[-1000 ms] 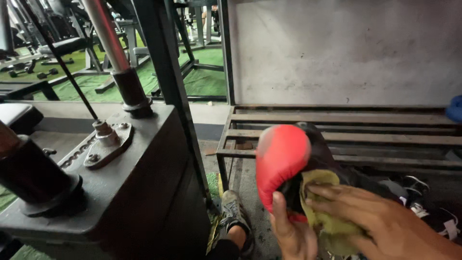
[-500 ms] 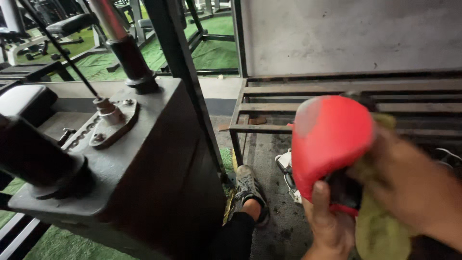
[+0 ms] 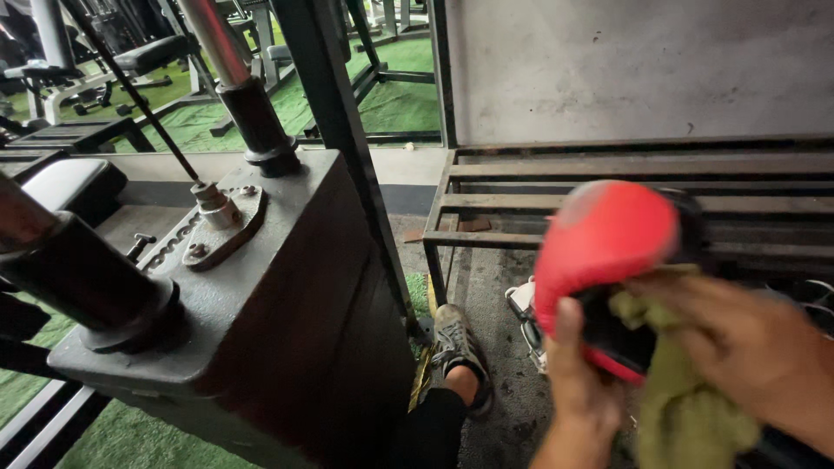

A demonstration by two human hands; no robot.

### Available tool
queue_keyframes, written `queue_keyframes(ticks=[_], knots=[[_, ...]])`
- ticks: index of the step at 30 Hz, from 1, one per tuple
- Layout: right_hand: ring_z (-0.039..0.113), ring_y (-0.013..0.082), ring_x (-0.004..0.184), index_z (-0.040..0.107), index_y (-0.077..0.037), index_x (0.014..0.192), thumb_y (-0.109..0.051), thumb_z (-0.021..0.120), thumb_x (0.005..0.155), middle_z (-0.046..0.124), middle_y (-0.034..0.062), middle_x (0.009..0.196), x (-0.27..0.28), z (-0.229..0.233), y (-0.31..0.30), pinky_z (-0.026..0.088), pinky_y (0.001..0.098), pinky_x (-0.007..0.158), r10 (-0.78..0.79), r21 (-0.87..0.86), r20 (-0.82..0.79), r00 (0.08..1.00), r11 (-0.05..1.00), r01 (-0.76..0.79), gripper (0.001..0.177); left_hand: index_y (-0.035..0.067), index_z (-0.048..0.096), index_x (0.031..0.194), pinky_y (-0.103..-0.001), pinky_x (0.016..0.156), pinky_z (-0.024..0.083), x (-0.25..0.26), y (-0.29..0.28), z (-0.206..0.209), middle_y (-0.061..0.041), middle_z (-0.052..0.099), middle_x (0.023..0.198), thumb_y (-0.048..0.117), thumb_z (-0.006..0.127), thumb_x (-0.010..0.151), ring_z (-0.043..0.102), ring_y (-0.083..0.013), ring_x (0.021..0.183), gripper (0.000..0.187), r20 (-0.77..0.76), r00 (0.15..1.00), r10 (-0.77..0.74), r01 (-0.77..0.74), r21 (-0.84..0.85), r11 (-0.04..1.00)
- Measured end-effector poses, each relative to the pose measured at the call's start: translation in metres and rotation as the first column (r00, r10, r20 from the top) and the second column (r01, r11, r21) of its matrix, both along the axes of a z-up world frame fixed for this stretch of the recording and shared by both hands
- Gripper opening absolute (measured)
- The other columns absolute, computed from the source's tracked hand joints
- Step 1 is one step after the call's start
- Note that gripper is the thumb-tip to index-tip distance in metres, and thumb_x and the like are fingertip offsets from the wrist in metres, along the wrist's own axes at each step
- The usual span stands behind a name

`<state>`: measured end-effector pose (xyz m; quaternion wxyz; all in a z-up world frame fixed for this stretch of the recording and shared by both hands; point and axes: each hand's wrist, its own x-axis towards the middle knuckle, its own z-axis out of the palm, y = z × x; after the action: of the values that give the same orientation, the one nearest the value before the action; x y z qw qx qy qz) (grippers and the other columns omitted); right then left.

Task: The person cleans red and black boxing gloves by spraying them with a liquid from a bottle and wiping them down with a cloth.

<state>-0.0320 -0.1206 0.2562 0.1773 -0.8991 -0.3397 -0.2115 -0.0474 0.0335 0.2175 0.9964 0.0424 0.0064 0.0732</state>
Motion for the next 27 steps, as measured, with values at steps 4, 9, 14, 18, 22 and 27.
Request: queue_keyframes(ticks=[4,9,14,18,22,27], knots=[[0.069,0.0198,0.116,0.073,-0.011,0.121,0.003,0.053,0.074,0.073,0.0027,0.125,-0.006,0.017,0.004,0.048,0.0317,0.104,-0.221,0.313,-0.010,0.975,0.926,0.213,0.052,0.004,0.059,0.138,-0.044,0.098,0.057,-0.014,-0.012,0.011,-0.021,0.070,0.124,0.040,0.073,0.078,0.069,-0.0333,0.111,0.071,0.049,0.997,-0.055,0.048,0.136,0.990],[0.058,0.0291,0.138,0.065,-0.010,0.136,-0.002,0.059,0.070,0.061,0.0119,0.148,0.019,-0.019,-0.017,0.042,0.0392,0.117,-0.149,0.188,0.120,0.981,0.974,0.125,0.066,0.007,0.061,0.138,-0.047,0.092,0.058,-0.008,-0.009,-0.002,-0.024,0.073,0.123,0.037,0.069,0.079,0.071,-0.0383,0.107,0.067,-0.052,0.997,-0.061,0.063,0.033,0.997],[0.059,0.0133,0.136,0.058,-0.029,0.146,-0.006,0.067,0.077,0.064,-0.0088,0.148,0.005,0.002,0.008,0.045,0.0324,0.108,0.158,-0.167,-0.219,0.963,0.966,-0.196,0.074,-0.005,0.065,0.125,-0.050,0.086,0.056,0.012,0.009,-0.006,-0.032,0.073,0.114,0.030,0.067,0.081,0.070,-0.0435,0.097,0.056,-0.186,0.973,0.138,-0.142,-0.005,0.990],[0.061,0.0133,0.136,0.066,-0.033,0.143,0.010,0.062,0.063,0.067,-0.0123,0.150,0.004,0.009,0.001,0.045,0.0359,0.108,0.235,-0.141,-0.324,0.916,0.946,-0.293,0.091,-0.006,0.063,0.134,-0.055,0.095,0.054,0.021,0.015,-0.009,-0.035,0.072,0.122,0.025,0.060,0.087,0.068,-0.0464,0.106,0.057,-0.310,0.927,0.209,-0.225,-0.016,0.974],[0.066,0.0112,0.131,0.073,-0.032,0.136,0.008,0.061,0.063,0.075,-0.0102,0.139,0.024,-0.025,-0.020,0.044,0.0319,0.112,0.169,0.024,-0.261,0.950,0.985,-0.168,0.084,0.001,0.053,0.140,-0.045,0.097,0.053,0.005,0.008,0.005,-0.022,0.068,0.126,0.041,0.071,0.084,0.067,-0.0334,0.111,0.071,0.071,0.914,0.401,-0.406,0.212,0.889],[0.071,0.0263,0.103,0.075,-0.013,0.111,-0.003,0.069,0.076,0.075,0.0081,0.112,0.046,-0.047,-0.043,0.053,0.0370,0.093,-0.165,0.184,0.160,0.973,0.974,0.135,0.037,0.011,0.037,0.155,-0.046,0.104,0.056,-0.013,-0.024,0.012,-0.019,0.065,0.141,0.049,0.109,0.055,0.068,-0.0321,0.122,0.129,0.126,0.944,0.305,-0.318,0.100,0.943]])
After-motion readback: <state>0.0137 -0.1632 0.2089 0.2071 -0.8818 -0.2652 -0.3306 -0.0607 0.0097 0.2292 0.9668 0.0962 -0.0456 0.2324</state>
